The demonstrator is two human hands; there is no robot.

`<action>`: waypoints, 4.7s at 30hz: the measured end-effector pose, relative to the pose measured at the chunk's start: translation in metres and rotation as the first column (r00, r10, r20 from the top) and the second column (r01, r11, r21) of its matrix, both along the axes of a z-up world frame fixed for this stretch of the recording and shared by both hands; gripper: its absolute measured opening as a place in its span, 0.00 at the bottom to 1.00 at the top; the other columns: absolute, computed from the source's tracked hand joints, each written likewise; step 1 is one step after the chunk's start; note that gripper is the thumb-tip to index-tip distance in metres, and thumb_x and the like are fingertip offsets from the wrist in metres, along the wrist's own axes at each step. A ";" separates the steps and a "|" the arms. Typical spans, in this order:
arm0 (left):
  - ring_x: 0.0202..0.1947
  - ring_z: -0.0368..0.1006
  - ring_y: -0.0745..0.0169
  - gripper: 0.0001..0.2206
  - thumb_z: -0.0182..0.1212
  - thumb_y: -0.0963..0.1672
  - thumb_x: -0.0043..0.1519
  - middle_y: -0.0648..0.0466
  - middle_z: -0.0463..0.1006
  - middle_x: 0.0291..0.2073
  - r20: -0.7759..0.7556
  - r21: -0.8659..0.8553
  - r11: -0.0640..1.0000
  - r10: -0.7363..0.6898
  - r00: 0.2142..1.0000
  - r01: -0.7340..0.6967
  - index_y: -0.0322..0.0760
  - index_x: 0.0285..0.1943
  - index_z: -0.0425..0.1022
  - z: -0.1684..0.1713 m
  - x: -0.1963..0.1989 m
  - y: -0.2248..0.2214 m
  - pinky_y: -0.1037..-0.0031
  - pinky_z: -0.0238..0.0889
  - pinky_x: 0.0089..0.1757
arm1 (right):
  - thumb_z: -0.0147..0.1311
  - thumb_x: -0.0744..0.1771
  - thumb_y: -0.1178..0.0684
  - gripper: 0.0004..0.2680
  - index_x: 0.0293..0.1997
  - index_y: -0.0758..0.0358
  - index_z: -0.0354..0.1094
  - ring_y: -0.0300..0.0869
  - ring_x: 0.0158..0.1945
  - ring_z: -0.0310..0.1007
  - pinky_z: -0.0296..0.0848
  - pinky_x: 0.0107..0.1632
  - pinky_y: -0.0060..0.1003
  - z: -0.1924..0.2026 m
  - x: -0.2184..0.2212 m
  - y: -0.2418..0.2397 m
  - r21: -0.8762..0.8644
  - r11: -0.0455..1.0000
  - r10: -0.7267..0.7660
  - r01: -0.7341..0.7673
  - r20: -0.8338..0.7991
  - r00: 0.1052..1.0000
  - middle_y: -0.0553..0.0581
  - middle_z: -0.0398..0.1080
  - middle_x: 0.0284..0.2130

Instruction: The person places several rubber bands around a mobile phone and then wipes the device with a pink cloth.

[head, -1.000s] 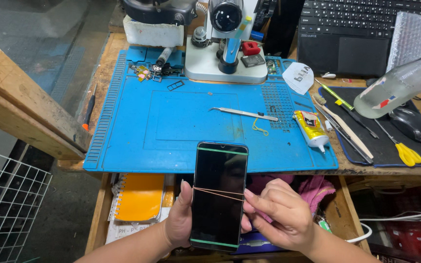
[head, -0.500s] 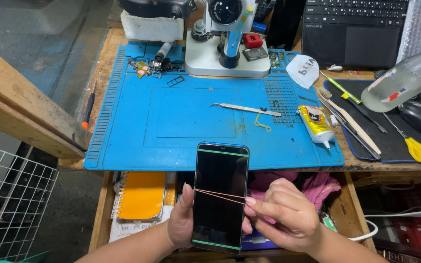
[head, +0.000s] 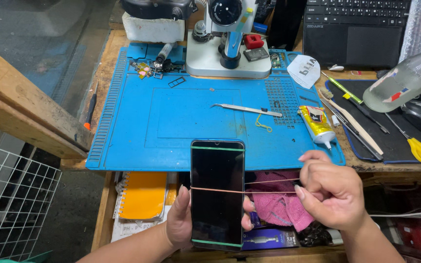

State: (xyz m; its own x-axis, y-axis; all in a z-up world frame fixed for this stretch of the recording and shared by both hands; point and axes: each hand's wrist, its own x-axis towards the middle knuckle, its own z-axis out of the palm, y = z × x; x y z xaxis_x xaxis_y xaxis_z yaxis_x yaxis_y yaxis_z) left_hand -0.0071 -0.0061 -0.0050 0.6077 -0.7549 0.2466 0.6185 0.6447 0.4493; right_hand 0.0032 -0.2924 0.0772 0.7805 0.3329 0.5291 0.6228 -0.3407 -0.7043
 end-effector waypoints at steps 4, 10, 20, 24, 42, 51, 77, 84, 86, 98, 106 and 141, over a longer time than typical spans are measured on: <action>0.57 0.74 0.50 0.47 0.47 0.67 0.64 0.37 0.74 0.57 0.017 -0.058 0.997 -0.043 0.999 0.044 0.22 0.73 0.60 0.004 0.002 0.005 0.60 0.68 0.59 | 0.58 0.63 0.62 0.07 0.24 0.59 0.63 0.34 0.23 0.60 0.72 0.50 0.40 -0.016 -0.006 0.007 0.312 0.935 0.241 -0.169 -0.207 0.948 0.46 0.61 0.16; 0.52 0.76 0.49 0.32 0.57 0.55 0.65 0.40 0.77 0.53 -0.088 0.087 0.994 -0.064 0.994 0.072 0.24 0.68 0.64 0.015 0.001 0.001 0.60 0.70 0.55 | 0.53 0.68 0.57 0.05 0.36 0.67 0.73 0.35 0.28 0.71 0.72 0.39 0.30 -0.043 -0.015 0.022 0.226 0.957 0.239 -0.180 -0.274 0.931 0.51 0.72 0.27; 0.53 0.77 0.52 0.23 0.55 0.42 0.67 0.40 0.78 0.51 0.070 0.362 0.932 -0.007 0.998 -0.019 0.27 0.71 0.63 0.007 -0.002 -0.011 0.61 0.70 0.57 | 0.59 0.66 0.54 0.09 0.27 0.69 0.70 0.33 0.19 0.71 0.65 0.21 0.29 -0.046 -0.017 0.037 -0.009 1.000 0.014 -0.019 -0.383 0.924 0.52 0.69 0.17; 0.54 0.76 0.54 0.22 0.53 0.42 0.68 0.42 0.78 0.51 0.178 0.355 0.929 0.042 0.983 -0.104 0.29 0.72 0.60 -0.003 -0.005 -0.013 0.62 0.69 0.57 | 0.58 0.67 0.55 0.10 0.27 0.68 0.70 0.32 0.19 0.70 0.66 0.22 0.29 -0.045 -0.018 0.041 0.035 0.999 0.051 -0.041 -0.369 0.928 0.51 0.69 0.17; 0.49 0.78 0.49 0.24 0.60 0.47 0.64 0.37 0.80 0.46 0.025 0.275 0.958 0.081 0.996 -0.084 0.19 0.63 0.70 0.032 0.006 0.007 0.62 0.71 0.54 | 0.55 0.69 0.46 0.16 0.24 0.64 0.60 0.40 0.29 0.64 0.69 0.41 0.38 -0.027 0.009 -0.004 0.043 0.984 0.180 -0.175 -0.272 0.945 0.51 0.61 0.22; 0.52 0.77 0.51 0.25 0.60 0.46 0.62 0.41 0.78 0.51 0.033 0.225 0.962 0.154 0.988 -0.157 0.21 0.63 0.68 0.044 -0.006 0.006 0.61 0.72 0.55 | 0.53 0.71 0.53 0.14 0.26 0.67 0.61 0.40 0.29 0.59 0.67 0.48 0.45 -0.028 -0.012 -0.001 0.920 0.385 0.627 -0.079 -0.198 0.754 0.52 0.58 0.21; 0.59 0.67 0.60 0.47 0.48 0.67 0.63 0.46 0.68 0.61 0.513 0.103 0.918 0.281 0.811 -0.383 0.32 0.80 0.50 0.036 -0.011 0.006 0.65 0.61 0.62 | 0.72 0.59 0.42 0.37 0.68 0.79 0.54 0.56 0.68 0.66 0.63 0.70 0.51 0.008 -0.018 0.084 0.669 0.739 0.385 0.079 -0.515 0.766 0.74 0.65 0.61; 0.52 0.71 0.62 0.40 0.39 0.68 0.67 0.47 0.76 0.50 0.737 0.311 0.831 0.095 0.670 -0.460 0.30 0.62 0.62 0.020 -0.010 0.007 0.67 0.65 0.54 | 0.71 0.61 0.42 0.30 0.63 0.75 0.67 0.48 0.55 0.73 0.73 0.58 0.43 0.022 -0.026 0.062 0.430 0.899 0.290 -0.079 -0.451 0.844 0.63 0.71 0.50; 0.47 0.72 0.60 0.39 0.39 0.67 0.67 0.47 0.76 0.46 0.746 0.354 0.818 0.047 0.665 -0.454 0.32 0.62 0.62 0.018 -0.010 0.006 0.66 0.67 0.50 | 0.71 0.59 0.42 0.26 0.57 0.73 0.73 0.46 0.50 0.76 0.75 0.52 0.39 0.032 -0.032 0.060 0.271 0.958 0.217 -0.099 -0.451 0.866 0.60 0.72 0.46; 0.48 0.77 0.45 0.31 0.45 0.63 0.70 0.42 0.77 0.45 0.835 0.413 0.730 -0.064 0.547 -0.544 0.33 0.58 0.63 0.022 -0.012 0.001 0.64 0.68 0.48 | 0.70 0.58 0.43 0.19 0.49 0.59 0.76 0.48 0.42 0.74 0.70 0.44 0.40 0.073 -0.034 0.069 -0.579 0.773 0.287 -0.258 -0.043 0.957 0.53 0.76 0.39; 0.45 0.78 0.43 0.21 0.49 0.53 0.68 0.41 0.79 0.43 0.773 0.567 0.642 -0.197 0.603 -0.517 0.33 0.57 0.60 0.015 -0.010 -0.007 0.64 0.70 0.46 | 0.68 0.55 0.47 0.10 0.28 0.57 0.73 0.52 0.41 0.70 0.64 0.42 0.48 0.053 -0.027 0.104 -0.901 0.341 0.234 -0.267 -0.194 0.953 0.55 0.72 0.32; 0.57 0.73 0.36 0.37 0.37 0.58 0.66 0.29 0.74 0.56 -0.194 0.039 0.987 -0.145 0.970 0.155 0.24 0.73 0.62 -0.011 0.013 0.000 0.52 0.65 0.62 | 0.65 0.61 0.65 0.09 0.44 0.68 0.74 0.41 0.40 0.80 0.78 0.43 0.31 -0.054 -0.010 0.044 0.127 0.992 -0.002 0.011 -0.070 0.998 0.59 0.77 0.40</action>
State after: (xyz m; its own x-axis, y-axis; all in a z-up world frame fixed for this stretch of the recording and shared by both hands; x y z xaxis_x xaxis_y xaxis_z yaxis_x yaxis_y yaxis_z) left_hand 0.0063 -0.0058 -0.0161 0.5185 -0.8498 0.0947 0.7835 0.5165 0.3454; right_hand -0.0065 -0.2480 0.0229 0.8187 0.2614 0.5113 0.5690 -0.2498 -0.7835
